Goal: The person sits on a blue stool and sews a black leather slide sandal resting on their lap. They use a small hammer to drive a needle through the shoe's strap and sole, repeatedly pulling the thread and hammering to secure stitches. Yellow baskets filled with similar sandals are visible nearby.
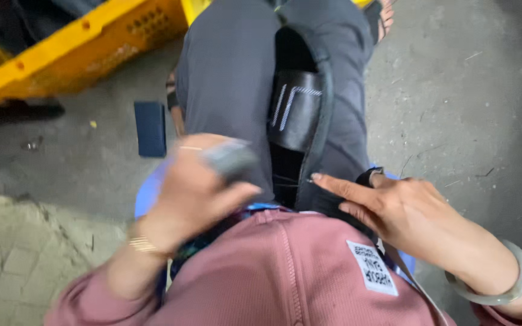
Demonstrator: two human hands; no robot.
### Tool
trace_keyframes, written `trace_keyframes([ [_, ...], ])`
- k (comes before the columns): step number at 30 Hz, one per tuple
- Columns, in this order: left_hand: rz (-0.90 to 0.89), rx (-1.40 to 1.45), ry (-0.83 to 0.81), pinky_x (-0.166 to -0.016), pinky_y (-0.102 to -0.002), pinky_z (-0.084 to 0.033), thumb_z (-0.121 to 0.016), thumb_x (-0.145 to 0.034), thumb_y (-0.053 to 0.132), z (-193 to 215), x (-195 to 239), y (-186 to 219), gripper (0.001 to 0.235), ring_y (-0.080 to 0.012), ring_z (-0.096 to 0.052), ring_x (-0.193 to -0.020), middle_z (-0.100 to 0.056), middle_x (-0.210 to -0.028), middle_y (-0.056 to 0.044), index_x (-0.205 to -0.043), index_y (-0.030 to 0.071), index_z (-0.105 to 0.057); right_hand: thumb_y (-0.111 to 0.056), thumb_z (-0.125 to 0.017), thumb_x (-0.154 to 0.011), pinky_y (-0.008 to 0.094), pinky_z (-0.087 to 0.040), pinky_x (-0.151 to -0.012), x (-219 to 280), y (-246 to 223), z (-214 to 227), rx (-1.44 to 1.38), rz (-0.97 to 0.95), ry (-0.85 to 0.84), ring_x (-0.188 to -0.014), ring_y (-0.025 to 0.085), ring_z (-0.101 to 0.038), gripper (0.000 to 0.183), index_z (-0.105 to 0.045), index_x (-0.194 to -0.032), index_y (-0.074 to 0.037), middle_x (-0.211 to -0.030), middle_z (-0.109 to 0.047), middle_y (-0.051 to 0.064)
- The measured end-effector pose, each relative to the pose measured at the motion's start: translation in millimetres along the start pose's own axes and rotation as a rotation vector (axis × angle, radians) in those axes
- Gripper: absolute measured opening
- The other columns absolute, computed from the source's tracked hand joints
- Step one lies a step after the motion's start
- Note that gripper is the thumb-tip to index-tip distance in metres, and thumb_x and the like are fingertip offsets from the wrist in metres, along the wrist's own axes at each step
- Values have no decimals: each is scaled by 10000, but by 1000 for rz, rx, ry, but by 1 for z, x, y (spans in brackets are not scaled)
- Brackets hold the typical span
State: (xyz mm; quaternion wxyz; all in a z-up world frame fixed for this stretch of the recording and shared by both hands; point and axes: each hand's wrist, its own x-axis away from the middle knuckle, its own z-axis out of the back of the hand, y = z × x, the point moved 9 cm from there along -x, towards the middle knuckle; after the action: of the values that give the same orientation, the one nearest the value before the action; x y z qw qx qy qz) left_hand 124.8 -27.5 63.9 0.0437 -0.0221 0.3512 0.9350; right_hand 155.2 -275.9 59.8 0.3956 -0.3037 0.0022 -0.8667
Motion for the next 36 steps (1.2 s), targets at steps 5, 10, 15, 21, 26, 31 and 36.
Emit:
trace_keyframes([
  [5, -346, 25, -127, -771, -428, -394, -607, -839, 629, -70, -12, 52, 714, -335, -512, -854, -570, -939, -165, -1126, -23, -651, -499, -459, -923, 447, -541, -447, -6, 8, -7, 7, -56, -92, -446, 283, -595, 542, -384, -1458, -537, -680, -540, 8],
  [10, -356, -3, -141, -734, -440, -393, -730, -749, 655, -80, -19, 50, 672, -339, -496, -793, -548, -800, -164, -734, -6, -612, -515, -447, -922, 438, -557, -451, -7, 8, -6, 26, -59, -106, -465, 272, -617, 554, -363, -1469, -539, -698, -542, 8],
  [15, -364, -13, -136, -732, -429, -394, -770, -717, 671, -80, -19, 52, 684, -331, -484, -778, -522, -765, -147, -741, 6, -610, -519, -430, -927, 431, -540, -428, -7, 6, -4, 16, -82, -123, -446, 255, -596, 546, -369, -1468, -545, -688, -538, 4],
  [21, -356, -66, -205, -755, -434, -397, -741, -710, 699, -92, -23, 49, 691, -341, -520, -822, -572, -823, -162, -925, 53, -621, -541, -424, -924, 471, -540, -439, -6, 3, -8, 122, -93, -193, -477, 298, -626, 582, -302, -1493, -560, -720, -565, 6],
  [26, -418, 22, -265, -664, -427, -407, -760, -715, 686, -112, -26, 45, 702, -323, -503, -641, -513, -698, -103, -730, 55, -454, -464, -542, -915, 440, -502, -471, -17, -4, -7, -44, -96, -161, -480, 319, -599, 554, -416, -1450, -395, -732, -570, 49],
  [31, -413, 10, -235, -661, -443, -417, -775, -680, 694, -114, -27, 43, 707, -353, -527, -669, -549, -729, -129, -760, 54, -487, -382, -534, -947, 481, -474, -451, -23, -9, -8, -142, -79, -32, -522, 373, -594, 357, -495, -1296, -316, -667, -587, 80],
  [36, -427, -24, -169, -680, -435, -435, -800, -662, 701, -100, -22, 48, 731, -334, -516, -625, -513, -655, -117, -676, 50, -468, -333, -550, -956, 496, -452, -452, -23, -11, -9, -158, -40, 65, -500, 383, -552, 234, -487, -1165, -248, -658, -535, 85],
])
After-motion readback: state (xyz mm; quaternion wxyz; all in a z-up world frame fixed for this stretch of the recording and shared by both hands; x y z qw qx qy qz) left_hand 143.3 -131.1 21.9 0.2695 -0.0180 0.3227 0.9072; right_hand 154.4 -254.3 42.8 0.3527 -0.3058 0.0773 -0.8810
